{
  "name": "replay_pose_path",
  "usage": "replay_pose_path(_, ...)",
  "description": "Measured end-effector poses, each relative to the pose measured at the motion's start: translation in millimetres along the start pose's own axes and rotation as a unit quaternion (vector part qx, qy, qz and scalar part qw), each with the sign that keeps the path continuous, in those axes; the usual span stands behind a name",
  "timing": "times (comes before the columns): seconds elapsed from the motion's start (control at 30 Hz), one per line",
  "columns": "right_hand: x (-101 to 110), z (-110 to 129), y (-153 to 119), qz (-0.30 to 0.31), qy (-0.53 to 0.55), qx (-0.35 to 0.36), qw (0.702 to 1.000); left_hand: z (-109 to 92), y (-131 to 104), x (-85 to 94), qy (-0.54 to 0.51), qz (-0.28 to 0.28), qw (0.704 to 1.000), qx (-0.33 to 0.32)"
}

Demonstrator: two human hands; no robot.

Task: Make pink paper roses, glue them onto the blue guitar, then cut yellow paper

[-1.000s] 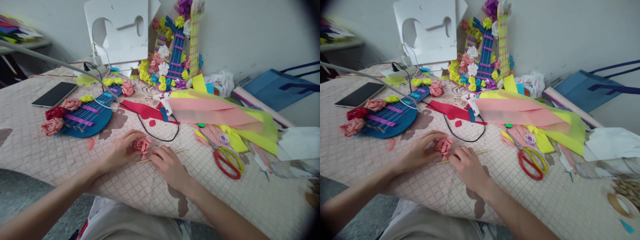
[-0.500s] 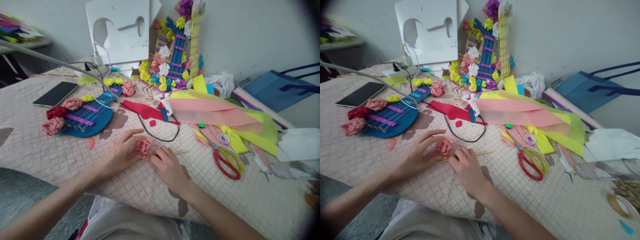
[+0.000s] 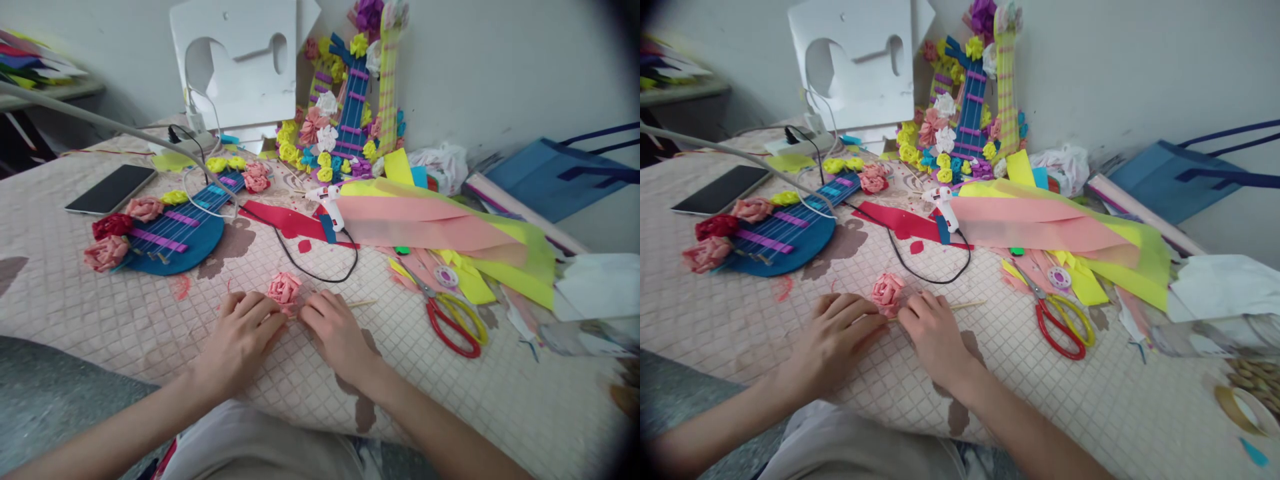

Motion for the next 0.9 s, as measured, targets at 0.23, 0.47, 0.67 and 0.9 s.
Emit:
replay_pose_path(0.23, -1, -1, 0, 0.006, 0.000, -0.004, 1.000, -6, 2, 3.2, 0.012, -0.014, 0.999, -0.027)
replay_pose_path(0.47, -2, -2, -2, -0.001, 0.002, -0.009, 1.000, -3, 1, -6.5, 0.020, 0.011, 0.999, -0.027)
replay_pose_path(0.67, -4, -3, -2, 0.001, -0.002, -0.010, 1.000, 2, 4, -7.9, -0.026, 0.017, 0.999, 0.018)
replay_pose_path(0.9, -6, 3, 3, -0.021, 0.000, 0.017, 1.000, 14, 6, -12.7, -0.098, 0.030, 0.992, 0.067)
Point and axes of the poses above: each hand's wrist, its own y-axis towards the middle knuckle, its own x-axis out of the back of the hand, z = x × y, the point moved 8 cm from there along y, towards the middle knuckle, and after that the axes turned 9 degrees about x, right-handed, at the moved point
